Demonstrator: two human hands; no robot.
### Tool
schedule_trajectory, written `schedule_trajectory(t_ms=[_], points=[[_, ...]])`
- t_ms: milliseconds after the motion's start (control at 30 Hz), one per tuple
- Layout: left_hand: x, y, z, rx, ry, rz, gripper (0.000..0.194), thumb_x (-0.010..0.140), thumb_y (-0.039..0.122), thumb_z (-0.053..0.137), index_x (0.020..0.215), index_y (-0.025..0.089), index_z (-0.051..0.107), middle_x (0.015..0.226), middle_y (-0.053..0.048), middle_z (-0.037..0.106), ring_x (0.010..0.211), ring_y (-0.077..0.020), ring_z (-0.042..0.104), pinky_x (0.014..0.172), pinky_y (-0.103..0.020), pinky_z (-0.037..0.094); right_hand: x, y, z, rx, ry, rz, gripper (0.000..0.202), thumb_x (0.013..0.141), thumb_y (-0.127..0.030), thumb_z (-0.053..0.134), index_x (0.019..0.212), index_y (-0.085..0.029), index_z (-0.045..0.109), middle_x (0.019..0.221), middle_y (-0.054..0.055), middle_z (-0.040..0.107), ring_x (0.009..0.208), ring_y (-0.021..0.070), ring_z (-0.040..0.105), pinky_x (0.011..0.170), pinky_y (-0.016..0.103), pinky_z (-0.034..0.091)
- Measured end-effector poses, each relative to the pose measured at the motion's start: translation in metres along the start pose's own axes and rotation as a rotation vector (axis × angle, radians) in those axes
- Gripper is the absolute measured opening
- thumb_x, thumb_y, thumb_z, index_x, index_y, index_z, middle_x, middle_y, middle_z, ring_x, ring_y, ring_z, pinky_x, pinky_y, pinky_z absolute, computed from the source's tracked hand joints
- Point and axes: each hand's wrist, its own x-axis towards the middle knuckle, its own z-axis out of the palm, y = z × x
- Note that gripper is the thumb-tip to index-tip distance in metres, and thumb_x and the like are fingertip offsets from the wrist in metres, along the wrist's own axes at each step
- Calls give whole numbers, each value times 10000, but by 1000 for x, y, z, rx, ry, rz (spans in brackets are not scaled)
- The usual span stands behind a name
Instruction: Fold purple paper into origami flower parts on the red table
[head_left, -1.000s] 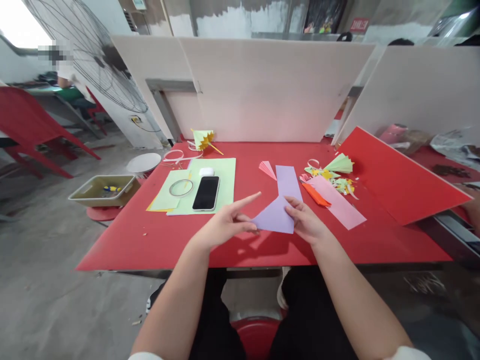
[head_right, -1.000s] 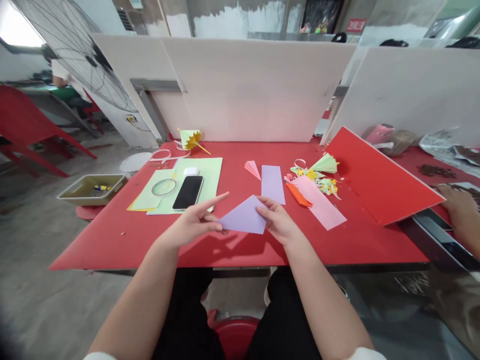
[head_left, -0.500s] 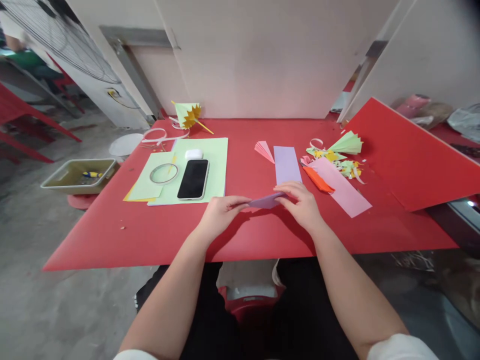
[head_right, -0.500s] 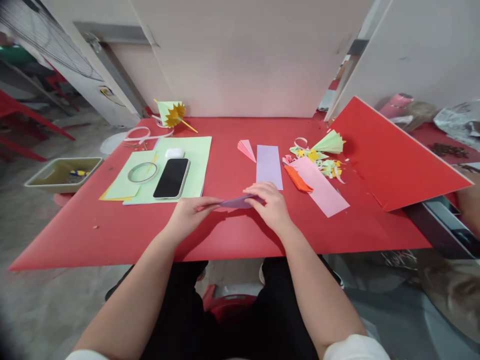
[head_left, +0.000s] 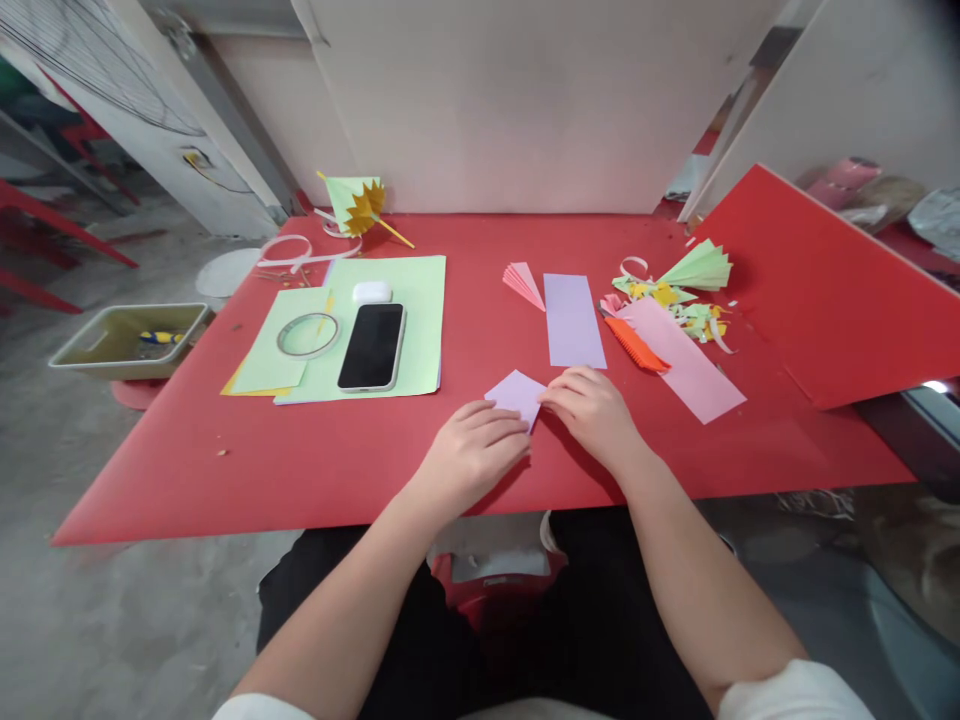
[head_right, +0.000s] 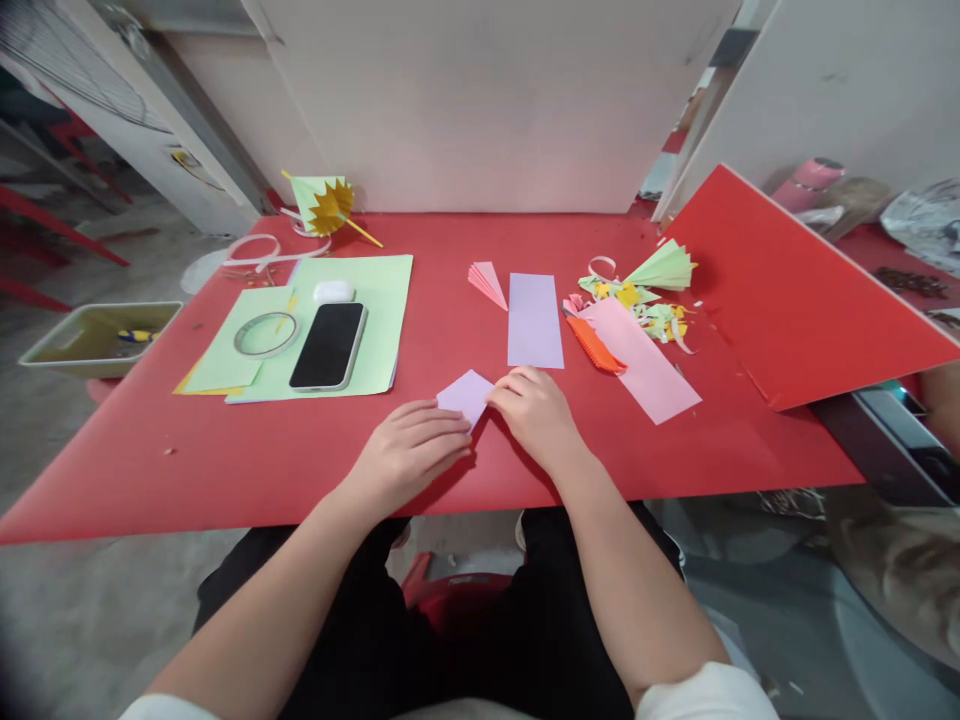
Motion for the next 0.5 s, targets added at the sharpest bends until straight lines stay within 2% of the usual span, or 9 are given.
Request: schedule_trajectory(t_ms=[67,167,233,367,500], points=[[-1,1,7,-26,-73,-39,309,854,239,512,1153,215,583,1190,-87,619,1111,-229,564,978,-421,408,-2,0,2,31,-70,11,259,875,-145,438,867,-208,688,847,61,673,846,190,571,761,316,433],[-3,-6,12,-34,-120,-148,421,846,127,444,1261,174,500,1252,-113,573,1172,-244,521,965,-426,434,-2,-1,3,74,-121,56,257,886,-162,428,889,-206,682,879,55,671,824,176,595,745,300,439],[-3,-12,13,-38,-121,-221,401,830,76,413,1193,158,566,1186,-108,619,1132,-237,555,958,-410,448,-1,-3,3,101,-154,65,225,880,-182,458,868,-209,681,893,49,676,852,182,600,768,309,441],[-3,-16,12,-12,-106,-302,335,834,98,430,1096,149,633,1127,-103,652,1062,-237,597,910,-386,481,2,-9,5,161,-214,-6,151,812,-261,595,937,-222,670,992,48,673,981,214,566,864,355,425],[-2,-14,12,21,-70,-319,274,860,178,454,1047,159,654,1066,-93,676,966,-234,623,827,-374,505,2,-11,9,170,-204,40,179,841,-169,523,930,-207,674,929,52,693,892,198,603,793,337,453]])
